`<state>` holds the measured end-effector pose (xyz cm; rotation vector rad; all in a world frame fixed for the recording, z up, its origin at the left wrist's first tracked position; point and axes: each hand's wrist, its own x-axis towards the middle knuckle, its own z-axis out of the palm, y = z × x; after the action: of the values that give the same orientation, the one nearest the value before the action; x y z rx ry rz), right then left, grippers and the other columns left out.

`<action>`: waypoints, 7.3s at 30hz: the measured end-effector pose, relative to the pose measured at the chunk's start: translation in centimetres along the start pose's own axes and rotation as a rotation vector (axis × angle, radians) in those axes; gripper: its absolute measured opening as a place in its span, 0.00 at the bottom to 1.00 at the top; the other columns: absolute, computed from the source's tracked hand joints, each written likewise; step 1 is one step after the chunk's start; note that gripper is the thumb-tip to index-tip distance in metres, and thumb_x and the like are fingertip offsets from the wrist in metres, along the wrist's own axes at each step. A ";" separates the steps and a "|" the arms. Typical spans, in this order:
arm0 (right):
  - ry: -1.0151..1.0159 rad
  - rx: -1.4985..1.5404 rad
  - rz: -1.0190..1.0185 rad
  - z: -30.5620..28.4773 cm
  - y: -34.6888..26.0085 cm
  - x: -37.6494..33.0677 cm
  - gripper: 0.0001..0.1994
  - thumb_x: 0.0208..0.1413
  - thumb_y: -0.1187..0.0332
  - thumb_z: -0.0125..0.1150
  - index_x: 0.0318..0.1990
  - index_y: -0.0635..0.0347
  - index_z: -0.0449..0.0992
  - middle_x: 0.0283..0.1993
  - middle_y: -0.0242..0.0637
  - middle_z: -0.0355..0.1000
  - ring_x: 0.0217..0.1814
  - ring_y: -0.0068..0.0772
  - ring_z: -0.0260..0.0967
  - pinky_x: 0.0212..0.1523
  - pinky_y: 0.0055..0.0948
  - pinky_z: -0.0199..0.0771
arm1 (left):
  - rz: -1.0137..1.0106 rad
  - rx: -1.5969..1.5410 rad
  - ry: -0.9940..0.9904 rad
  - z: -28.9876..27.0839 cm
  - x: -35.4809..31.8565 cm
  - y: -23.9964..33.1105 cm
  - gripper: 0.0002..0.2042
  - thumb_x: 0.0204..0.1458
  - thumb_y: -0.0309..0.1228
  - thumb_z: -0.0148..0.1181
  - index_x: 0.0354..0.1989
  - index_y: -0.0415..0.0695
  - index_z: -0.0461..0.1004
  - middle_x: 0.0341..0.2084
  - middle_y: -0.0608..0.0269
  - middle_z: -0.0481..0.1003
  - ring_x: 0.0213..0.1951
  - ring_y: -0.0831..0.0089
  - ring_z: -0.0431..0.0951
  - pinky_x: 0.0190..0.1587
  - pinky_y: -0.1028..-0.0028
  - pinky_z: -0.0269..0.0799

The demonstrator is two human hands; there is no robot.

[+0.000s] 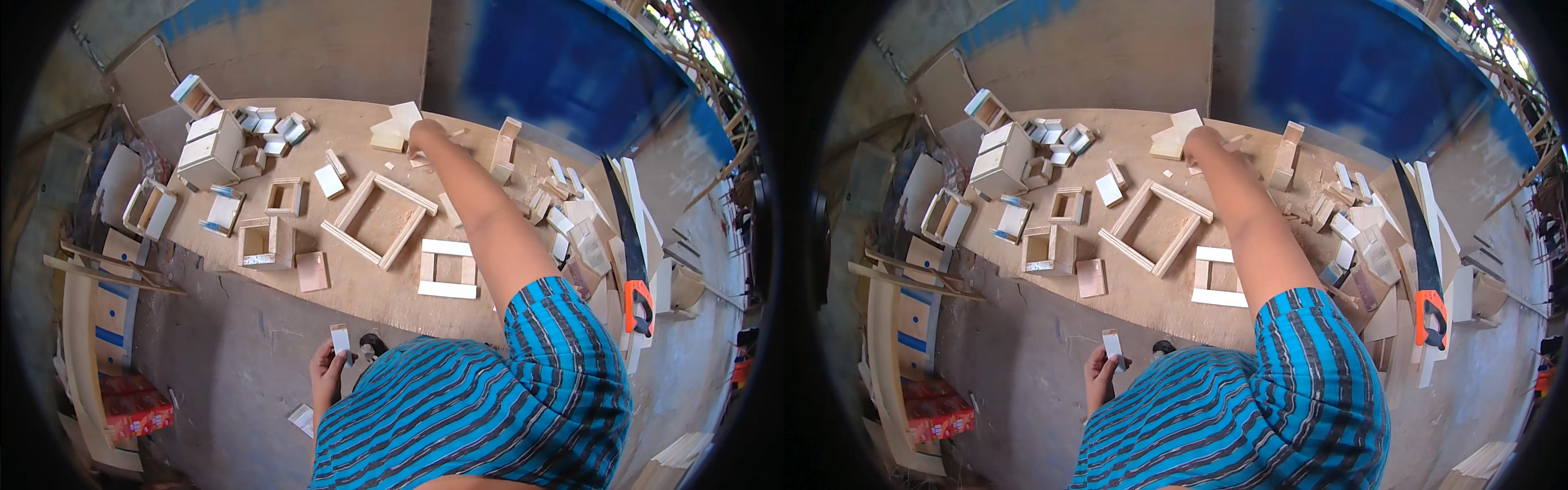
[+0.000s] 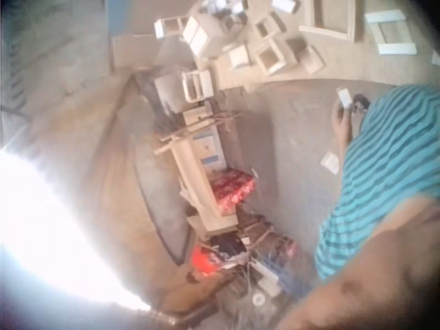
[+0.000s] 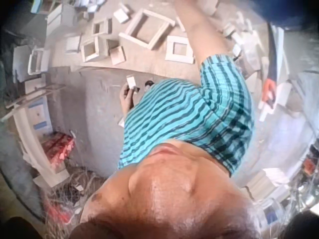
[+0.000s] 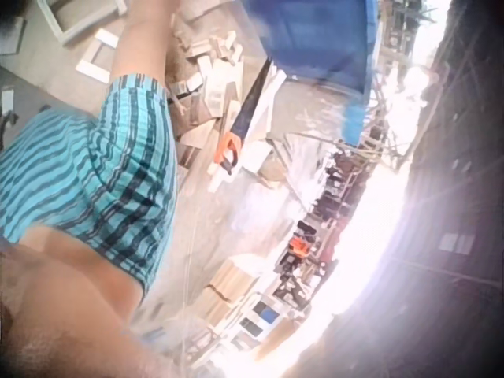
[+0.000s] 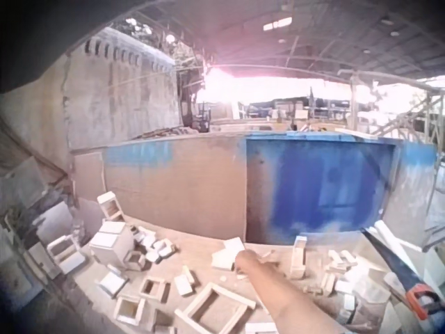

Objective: The person applies glue to small wooden blocks using a stick and joins the pieces together to assemble small structures. They use sandpaper to rub the edges of a wooden block on a workbench.

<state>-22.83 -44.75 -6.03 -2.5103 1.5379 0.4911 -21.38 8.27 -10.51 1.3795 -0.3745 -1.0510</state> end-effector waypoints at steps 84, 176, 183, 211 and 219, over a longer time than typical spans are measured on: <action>0.541 0.675 -0.350 17.1 9.4 -43.0 0.27 0.42 0.79 0.56 0.54 0.51 0.69 0.54 0.41 0.65 0.53 0.44 0.67 0.49 0.37 0.71 | -0.032 -0.140 -0.514 6.9 3.7 1.6 0.27 0.56 0.32 0.50 0.62 0.33 0.53 0.49 0.49 0.68 0.44 0.60 0.74 0.49 0.64 0.70; 0.149 1.696 0.148 18.9 12.4 -40.3 0.13 0.54 0.64 0.62 0.41 0.64 0.76 0.29 0.27 0.72 0.23 0.12 0.63 0.23 0.15 0.63 | 0.021 0.266 -0.316 9.8 7.8 1.7 0.06 0.51 0.28 0.61 0.33 0.38 0.76 0.21 0.71 0.74 0.23 0.86 0.71 0.25 0.82 0.68; 0.549 1.414 -0.326 15.7 11.1 -45.6 0.10 0.47 0.73 0.65 0.39 0.60 0.77 0.33 0.28 0.73 0.33 0.21 0.69 0.32 0.22 0.70 | 0.416 0.106 -0.285 9.5 4.5 3.8 0.20 0.51 0.33 0.60 0.52 0.41 0.68 0.46 0.59 0.70 0.41 0.73 0.72 0.47 0.70 0.70; 0.984 0.883 -0.206 13.4 17.3 -36.3 0.08 0.55 0.67 0.59 0.38 0.61 0.78 0.24 0.34 0.72 0.23 0.20 0.67 0.25 0.23 0.65 | 0.399 0.369 -0.215 29.1 19.6 1.7 0.35 0.42 0.19 0.53 0.64 0.45 0.53 0.43 0.51 0.71 0.42 0.64 0.75 0.42 0.69 0.74; 0.991 0.919 -0.098 15.0 19.0 -35.8 0.10 0.57 0.66 0.57 0.38 0.64 0.78 0.27 0.37 0.75 0.23 0.21 0.69 0.26 0.21 0.67 | 1.006 1.105 -0.141 30.4 16.2 1.1 0.30 0.35 0.28 0.60 0.55 0.45 0.68 0.57 0.45 0.63 0.62 0.53 0.59 0.61 0.53 0.56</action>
<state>-57.54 -19.10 -6.62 -2.0202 1.3149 -1.3451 -35.57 -23.11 -8.44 1.6861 -1.7184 -0.0101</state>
